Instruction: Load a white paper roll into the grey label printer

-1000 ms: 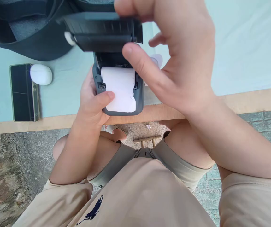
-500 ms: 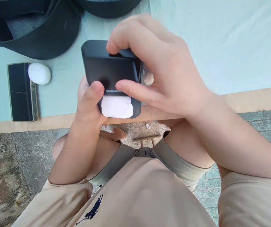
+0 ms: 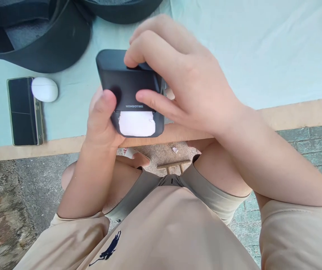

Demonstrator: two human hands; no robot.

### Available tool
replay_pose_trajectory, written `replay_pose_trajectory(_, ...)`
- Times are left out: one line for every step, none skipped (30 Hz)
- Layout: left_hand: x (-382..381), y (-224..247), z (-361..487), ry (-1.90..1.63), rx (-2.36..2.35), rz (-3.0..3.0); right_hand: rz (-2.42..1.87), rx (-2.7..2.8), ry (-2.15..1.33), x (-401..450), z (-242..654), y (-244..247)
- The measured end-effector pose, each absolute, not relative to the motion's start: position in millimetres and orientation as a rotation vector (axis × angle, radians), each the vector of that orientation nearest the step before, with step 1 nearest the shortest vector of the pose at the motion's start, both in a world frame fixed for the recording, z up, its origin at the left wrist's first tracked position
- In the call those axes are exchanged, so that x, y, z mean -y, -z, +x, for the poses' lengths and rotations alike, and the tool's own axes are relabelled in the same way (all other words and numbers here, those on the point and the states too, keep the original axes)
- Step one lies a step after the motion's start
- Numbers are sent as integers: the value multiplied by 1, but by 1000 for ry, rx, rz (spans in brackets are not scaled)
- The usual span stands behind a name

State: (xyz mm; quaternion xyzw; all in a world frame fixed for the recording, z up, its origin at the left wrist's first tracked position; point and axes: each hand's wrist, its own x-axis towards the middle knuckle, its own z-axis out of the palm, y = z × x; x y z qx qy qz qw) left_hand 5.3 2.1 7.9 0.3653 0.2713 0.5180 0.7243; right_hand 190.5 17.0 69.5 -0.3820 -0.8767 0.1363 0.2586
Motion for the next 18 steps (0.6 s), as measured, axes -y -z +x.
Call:
replay_pose_trajectory(-2, -9, 5, -1122, -593, 781, -1030, 2375, -346, -16, 191, -69)
replay_pose_trajectory(-3, -10, 6, -1101, -595, 750, -1032, 2379, -340, -16, 192, -70)
replay_pose_trajectory(-3, -11, 6, -1091, -598, 724, -1037, 2384, -350, -15, 193, -70)
replay_pose_trajectory(-4, -11, 6, -1093, -603, 705, -1049, 2392, -375, -14, 193, -70)
replay_pose_trajectory(-5, -11, 6, -1106, -604, 694, -1062, 2397, -399, -14, 193, -71)
replay_pose_trajectory(-6, -11, 6, -1124, -603, 695, -1069, 2401, -414, -14, 193, -71)
replay_pose_trajectory(-6, -10, 6, -1144, -607, 703, -1068, 2406, -423, -13, 193, -71)
replay_pose_trajectory(-7, -10, 5, -1163, -617, 717, -1058, 2414, -427, -13, 192, -71)
replay_pose_trajectory(-8, -9, 5, -1167, -628, 732, -1044, 2422, -432, -13, 192, -71)
replay_pose_trajectory(-8, -8, 5, -1169, -645, 743, -1029, 2434, -438, -13, 192, -71)
replay_pose_trajectory(-8, -7, 4, -1175, -658, 755, -1018, 2447, -445, -13, 191, -71)
replay_pose_trajectory(-9, -7, 4, -1178, -669, 764, -1011, 2458, -455, -13, 191, -71)
replay_pose_trajectory(-9, -7, 3, -1180, -675, 767, -1006, 2466, -464, -13, 191, -71)
replay_pose_trajectory(-9, -7, 3, -1186, -680, 761, -1001, 2470, -468, -13, 191, -72)
replay_pose_trajectory(-9, -7, 3, -1197, -684, 748, -1001, 2472, -464, -12, 192, -72)
replay_pose_trajectory(-9, -7, 3, -1206, -683, 733, -1007, 2475, -455, -12, 192, -73)
replay_pose_trajectory(-9, -8, 2, -1213, -678, 716, -1021, 2479, -444, -12, 192, -73)
replay_pose_trajectory(-9, -8, 2, -1218, -672, 699, -1032, 2483, -432, -12, 193, -74)
